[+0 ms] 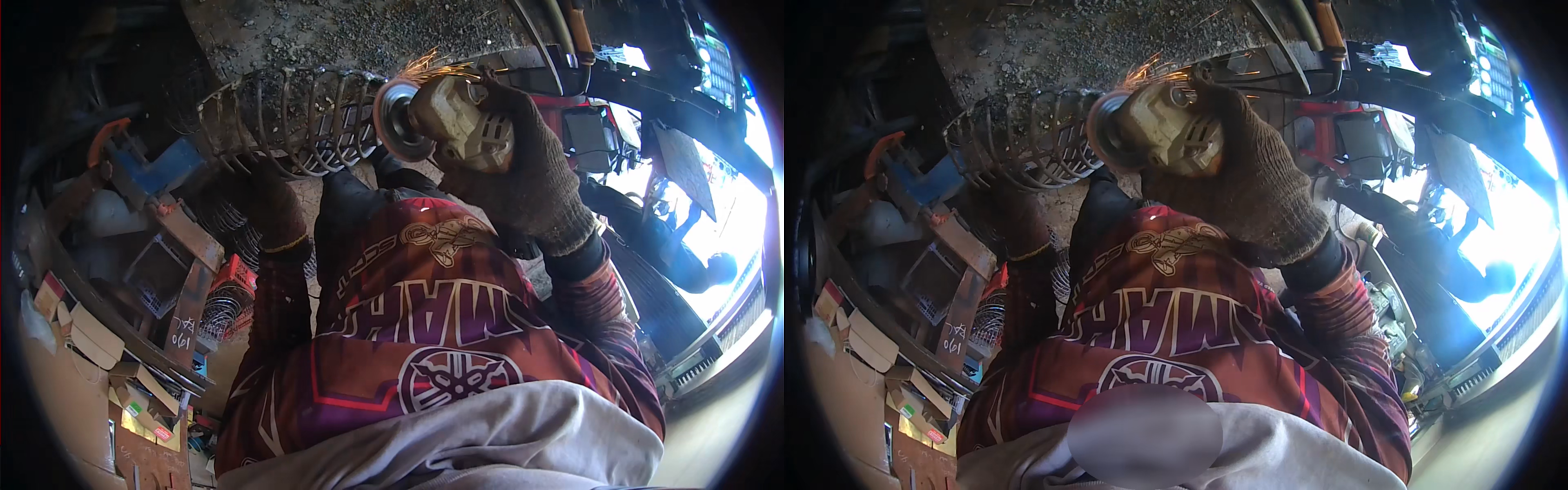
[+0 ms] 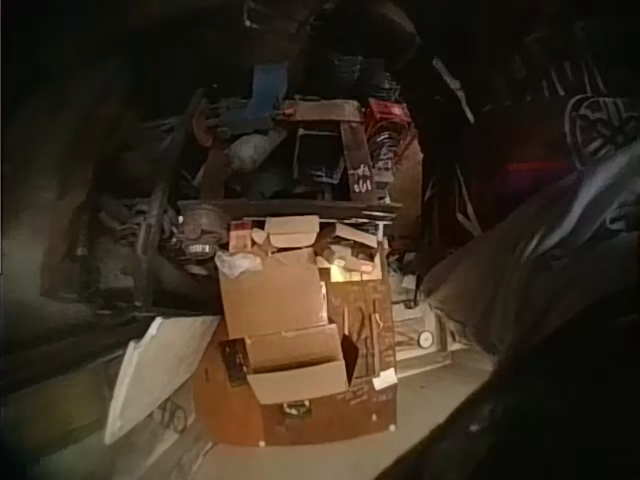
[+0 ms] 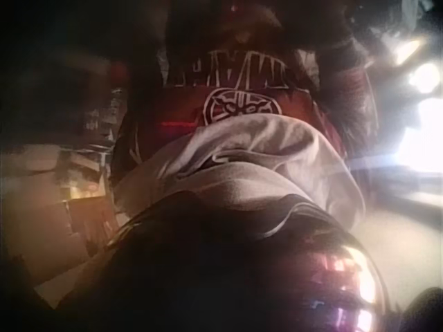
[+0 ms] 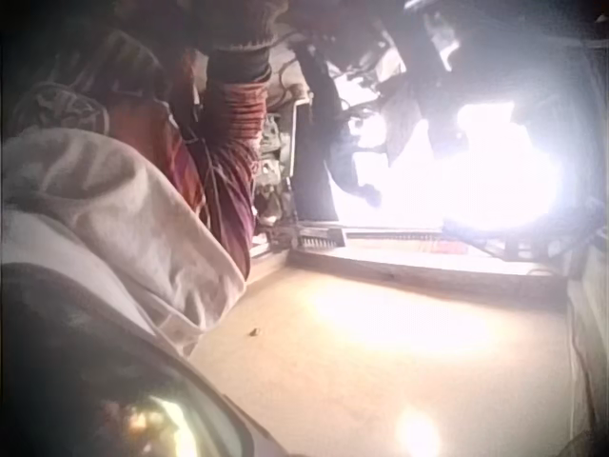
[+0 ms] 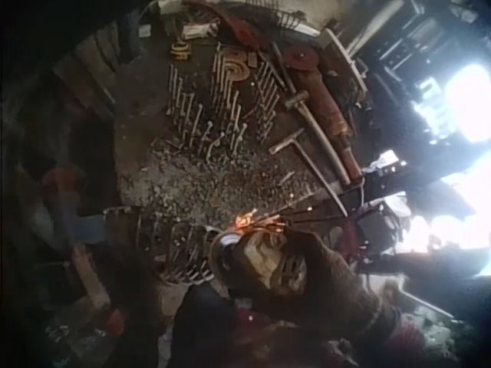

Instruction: The person joins metal rods to a frame using a welding tool and later smooths the edges of a wire cage using an angle grinder.

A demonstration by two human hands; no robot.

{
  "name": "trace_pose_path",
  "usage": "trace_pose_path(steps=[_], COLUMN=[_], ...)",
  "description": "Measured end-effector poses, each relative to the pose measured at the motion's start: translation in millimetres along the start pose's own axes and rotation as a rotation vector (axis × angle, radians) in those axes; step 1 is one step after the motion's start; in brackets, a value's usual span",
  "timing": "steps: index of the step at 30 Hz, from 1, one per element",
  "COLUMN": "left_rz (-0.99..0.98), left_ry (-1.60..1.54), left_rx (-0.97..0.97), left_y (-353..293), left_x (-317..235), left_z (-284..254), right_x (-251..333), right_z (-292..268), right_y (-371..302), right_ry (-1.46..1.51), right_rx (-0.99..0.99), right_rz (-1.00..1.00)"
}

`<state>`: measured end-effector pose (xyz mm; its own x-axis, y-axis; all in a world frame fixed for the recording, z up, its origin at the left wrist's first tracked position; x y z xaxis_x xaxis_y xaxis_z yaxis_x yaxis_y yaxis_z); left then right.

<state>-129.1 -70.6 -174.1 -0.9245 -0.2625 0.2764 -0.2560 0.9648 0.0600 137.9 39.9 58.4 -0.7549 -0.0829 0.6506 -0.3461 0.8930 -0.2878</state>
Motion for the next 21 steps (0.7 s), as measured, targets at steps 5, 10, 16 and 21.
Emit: trace_pose_path(steps=[5,10,16,21], left_rz=[0.006,-0.180,-0.119,-0.113], left_ry=[0.020,-0.535,-0.168,-0.062], left_rx=[-0.118,-0.145,0.005,0.130], left_y=[-7,-14,-2,1], left_x=[6,-2,-2,-4], left_z=[25,20,12,6], right_x=[0,4,4,4], right_z=[-2,-3,-2,-5], right_y=[2,2,1,2], right_ry=[-0.020,0.004,0.000,-0.034], right_rx=[0.021,0.047,0.047,0.083], right_rz=[0.022,0.055,0.032,-0.001])
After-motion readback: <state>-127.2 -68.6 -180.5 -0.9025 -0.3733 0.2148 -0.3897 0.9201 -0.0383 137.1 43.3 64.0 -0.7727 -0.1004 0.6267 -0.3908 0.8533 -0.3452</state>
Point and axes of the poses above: each hand's wrist, its own y-axis towards the middle knuckle, its own z-axis out of the palm, x = y × z, the point moved 1 cm from there along y, towards the middle knuckle
